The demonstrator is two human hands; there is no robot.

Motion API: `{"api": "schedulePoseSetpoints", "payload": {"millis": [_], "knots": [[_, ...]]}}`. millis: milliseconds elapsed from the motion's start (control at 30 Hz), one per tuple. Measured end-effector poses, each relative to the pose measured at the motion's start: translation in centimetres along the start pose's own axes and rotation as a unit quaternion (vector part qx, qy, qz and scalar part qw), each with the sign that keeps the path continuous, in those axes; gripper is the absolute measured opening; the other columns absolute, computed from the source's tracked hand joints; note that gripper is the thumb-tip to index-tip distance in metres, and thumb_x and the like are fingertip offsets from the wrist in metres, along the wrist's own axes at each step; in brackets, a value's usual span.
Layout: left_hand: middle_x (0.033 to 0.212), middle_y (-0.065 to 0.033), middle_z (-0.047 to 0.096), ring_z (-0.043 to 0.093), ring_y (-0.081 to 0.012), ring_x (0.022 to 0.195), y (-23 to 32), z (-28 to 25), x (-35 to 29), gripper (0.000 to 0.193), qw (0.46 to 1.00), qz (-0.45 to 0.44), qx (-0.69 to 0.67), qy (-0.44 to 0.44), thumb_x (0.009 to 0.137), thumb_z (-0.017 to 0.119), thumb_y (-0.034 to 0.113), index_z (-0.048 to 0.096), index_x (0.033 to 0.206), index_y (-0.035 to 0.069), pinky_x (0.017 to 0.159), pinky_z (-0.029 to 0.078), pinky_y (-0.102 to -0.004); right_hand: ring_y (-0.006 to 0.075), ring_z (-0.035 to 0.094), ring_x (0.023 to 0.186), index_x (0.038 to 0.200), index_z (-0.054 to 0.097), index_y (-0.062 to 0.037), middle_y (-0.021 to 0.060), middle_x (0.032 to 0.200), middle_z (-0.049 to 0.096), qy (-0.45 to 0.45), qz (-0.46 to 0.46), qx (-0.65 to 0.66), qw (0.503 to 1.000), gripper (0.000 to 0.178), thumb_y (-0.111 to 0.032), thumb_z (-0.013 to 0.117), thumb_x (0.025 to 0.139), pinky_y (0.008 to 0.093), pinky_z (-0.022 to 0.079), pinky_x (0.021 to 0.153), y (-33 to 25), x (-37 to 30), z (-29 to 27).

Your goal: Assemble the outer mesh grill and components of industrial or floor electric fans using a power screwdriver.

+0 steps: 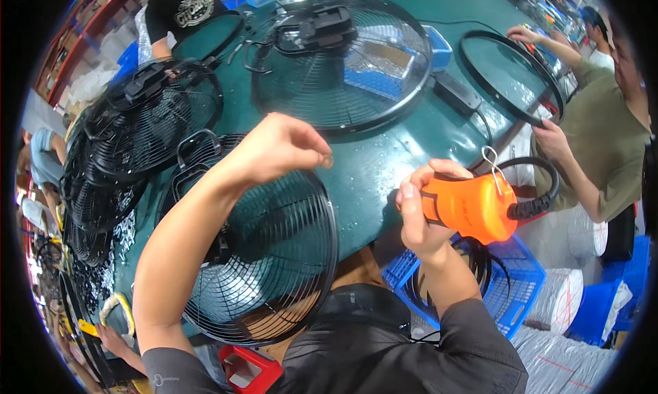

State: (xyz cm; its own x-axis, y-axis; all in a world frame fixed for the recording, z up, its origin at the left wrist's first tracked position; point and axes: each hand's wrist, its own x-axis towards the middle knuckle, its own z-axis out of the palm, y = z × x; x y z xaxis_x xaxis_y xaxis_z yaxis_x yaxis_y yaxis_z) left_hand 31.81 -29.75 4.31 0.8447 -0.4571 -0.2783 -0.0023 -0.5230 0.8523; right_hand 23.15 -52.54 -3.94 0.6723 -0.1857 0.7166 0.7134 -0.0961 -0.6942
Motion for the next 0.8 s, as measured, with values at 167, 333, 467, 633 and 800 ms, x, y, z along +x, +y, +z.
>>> {"api": "schedulePoseSetpoints", "payload": {"millis": [167,333,467,633,800], "knots": [[0.091,-0.0092,0.068,0.065,-0.0134,0.083,1.3,-0.6,-10.6,0.019,0.969,0.027,-0.24,0.047,0.081,0.069,-0.001,0.066,0.1,-0.002,0.075,0.053,-0.0264,0.0127,0.054,0.067,0.121,0.037,0.0024,0.0079,0.078,0.057,0.037,0.012,0.016,0.999,0.043,0.004,0.058,0.083,0.0253,0.046,0.065,0.1,-0.7,0.9],[0.092,-0.0154,0.062,0.065,-0.0228,0.077,-1.9,0.9,-20.1,0.015,0.863,0.123,-0.452,0.191,0.084,0.064,-0.003,0.064,0.098,0.0,0.067,0.054,-0.0324,0.0128,0.052,0.058,0.121,0.038,0.0019,0.0097,0.075,0.057,0.047,-0.016,-0.035,0.998,0.04,-0.003,0.055,0.085,0.0236,0.045,0.057,-0.2,-0.5,1.3],[0.091,-0.0149,0.062,0.065,-0.0216,0.073,-6.3,3.0,-27.8,0.011,0.768,0.183,-0.502,0.353,0.087,0.063,0.003,0.062,0.099,0.002,0.061,0.055,-0.0304,0.0122,0.05,0.061,0.113,0.04,0.0062,0.0082,0.072,0.051,0.043,0.025,-0.052,0.997,0.029,0.001,0.053,0.088,0.0235,0.043,0.057,-0.2,0.0,2.0],[0.097,-0.0149,0.067,0.068,-0.0208,0.083,-10.5,6.6,-34.2,0.011,0.653,0.2,-0.58,0.445,0.092,0.059,0.004,0.063,0.101,0.001,0.072,0.057,-0.0311,0.0092,0.048,0.054,0.118,0.048,0.0049,0.0044,0.068,0.052,0.072,0.04,-0.084,0.993,0.03,-0.004,0.057,0.09,0.021,0.037,0.044,0.4,1.0,2.0],[0.103,-0.018,0.066,0.068,-0.0216,0.087,-12.4,9.0,-38.8,0.013,0.594,0.133,-0.5,0.616,0.092,0.057,0.003,0.061,0.103,-0.002,0.077,0.058,-0.0314,0.0087,0.046,0.052,0.118,0.05,0.0057,0.0046,0.068,0.053,-0.018,0.031,-0.093,0.995,0.031,-0.004,0.061,0.091,0.0215,0.037,0.044,1.5,1.3,2.7]]}}
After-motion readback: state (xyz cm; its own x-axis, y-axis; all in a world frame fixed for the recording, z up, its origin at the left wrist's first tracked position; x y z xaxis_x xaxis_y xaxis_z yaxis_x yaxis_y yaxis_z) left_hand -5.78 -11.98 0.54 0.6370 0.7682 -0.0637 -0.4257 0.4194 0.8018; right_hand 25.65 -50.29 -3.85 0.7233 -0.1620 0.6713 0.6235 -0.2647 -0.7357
